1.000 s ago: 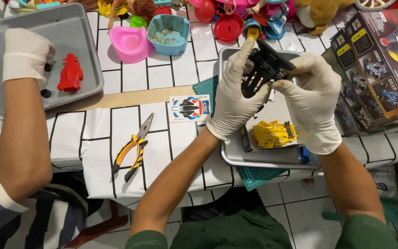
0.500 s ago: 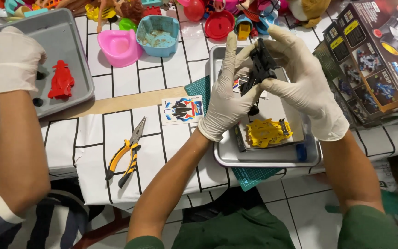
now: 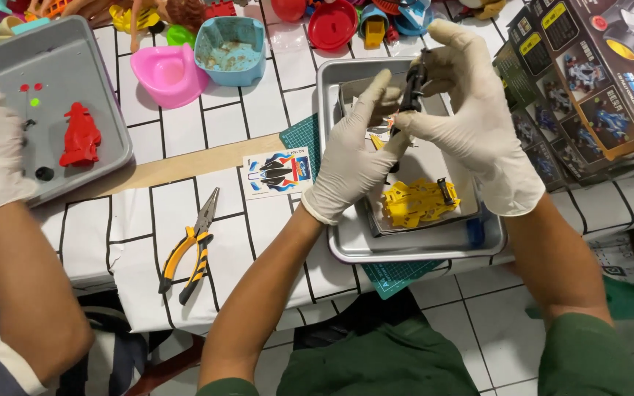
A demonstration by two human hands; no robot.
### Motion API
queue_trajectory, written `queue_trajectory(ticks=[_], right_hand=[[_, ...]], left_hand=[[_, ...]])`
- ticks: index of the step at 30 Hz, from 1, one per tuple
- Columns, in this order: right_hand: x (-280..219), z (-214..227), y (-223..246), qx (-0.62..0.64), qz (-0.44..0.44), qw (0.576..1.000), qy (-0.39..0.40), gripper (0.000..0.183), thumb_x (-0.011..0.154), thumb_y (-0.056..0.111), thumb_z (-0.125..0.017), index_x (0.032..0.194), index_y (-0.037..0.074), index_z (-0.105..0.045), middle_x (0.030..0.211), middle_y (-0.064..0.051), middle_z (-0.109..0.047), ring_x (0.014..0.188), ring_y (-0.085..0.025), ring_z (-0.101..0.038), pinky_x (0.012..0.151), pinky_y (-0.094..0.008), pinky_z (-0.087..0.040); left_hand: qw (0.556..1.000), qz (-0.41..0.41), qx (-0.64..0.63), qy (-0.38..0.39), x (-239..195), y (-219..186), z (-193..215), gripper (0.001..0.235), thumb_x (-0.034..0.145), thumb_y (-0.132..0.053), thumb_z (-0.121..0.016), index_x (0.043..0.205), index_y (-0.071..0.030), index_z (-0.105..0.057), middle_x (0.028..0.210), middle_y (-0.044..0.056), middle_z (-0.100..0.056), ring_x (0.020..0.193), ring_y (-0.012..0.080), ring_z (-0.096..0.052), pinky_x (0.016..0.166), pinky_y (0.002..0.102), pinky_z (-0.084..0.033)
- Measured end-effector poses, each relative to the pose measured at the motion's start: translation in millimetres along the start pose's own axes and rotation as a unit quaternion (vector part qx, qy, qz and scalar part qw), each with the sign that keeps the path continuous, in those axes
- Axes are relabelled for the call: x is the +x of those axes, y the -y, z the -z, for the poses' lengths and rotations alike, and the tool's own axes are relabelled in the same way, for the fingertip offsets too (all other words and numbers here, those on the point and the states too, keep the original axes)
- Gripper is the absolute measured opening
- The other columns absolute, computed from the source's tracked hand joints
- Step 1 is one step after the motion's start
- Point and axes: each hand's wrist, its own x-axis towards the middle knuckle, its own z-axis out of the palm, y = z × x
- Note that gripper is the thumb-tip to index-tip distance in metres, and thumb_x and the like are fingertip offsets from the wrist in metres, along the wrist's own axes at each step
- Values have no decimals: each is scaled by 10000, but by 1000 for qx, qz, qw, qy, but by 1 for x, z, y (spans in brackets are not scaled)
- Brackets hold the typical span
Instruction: The person assembles a toy car by attaching a yellow chassis to a black frame and inserting red wheels. They then place the completed toy into a box.
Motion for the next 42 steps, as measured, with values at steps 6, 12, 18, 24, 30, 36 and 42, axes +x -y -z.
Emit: queue_trajectory(ticks=[6,12,18,24,30,36,42], right_hand=[[6,8,-11,-93,-11,995,30,713,924,139,-727,1536,-2,-388,1326,-187,-498,1089,-225,-545,840,-310,-500],[8,22,-31,30,-58,995,71,524,1007,-18,-610,1496,-14,-420,1529,-206,-465,1409,-316,-483,1169,-400,-448],[6,25,-51,78,-63,992,71,424,1042,91,-604,1441,15,-483,1362,-145,-561,1233,-206,-569,1069,-317,-518],[3,20,-49,41,-62,997,14,352,1006,-74,-678,1342,-20,-588,1237,-120,-464,1065,-176,-587,1028,-280,-564],[1,14,-57,127,-99,987,10,357,1052,68,-639,1389,-4,-547,1117,-108,-530,981,-189,-635,886,-275,-629],[5,17,-13,40,-242,962,125,815,893,-1,-671,1607,41,-280,1149,-113,-620,1129,-220,-623,1030,-366,-547],[-1,5,-18,2,-264,951,164,870,851,39,-747,1611,50,-325,1104,-113,-609,866,-152,-609,844,-291,-555]], left_hand=[[981,135,-117,-68,5,-5,-2,354,987,-123,-595,1328,-44,-647,1098,29,-760,998,77,-665,951,251,-566],[938,233,-248,-67,12,-19,4,415,979,-142,-580,1384,-64,-531,867,134,-726,614,239,-737,512,373,-668],[952,189,-228,-80,8,-4,3,627,1031,-85,-557,1620,-177,-364,756,-21,-529,613,66,-485,590,233,-532],[933,190,-298,-70,7,-2,3,595,1066,-114,-562,1612,-212,-346,811,-45,-593,616,64,-558,592,302,-659],[947,167,-263,-78,5,4,2,606,1068,-107,-574,1621,-227,-358,954,41,-648,702,81,-522,625,250,-572],[919,146,-344,-124,9,2,2,738,1056,-65,-538,1676,-216,-166,1230,181,-671,766,134,-652,651,293,-600],[956,169,-200,-131,10,2,4,673,1050,-128,-520,1649,-240,-233,1326,135,-665,886,116,-642,762,264,-589]])
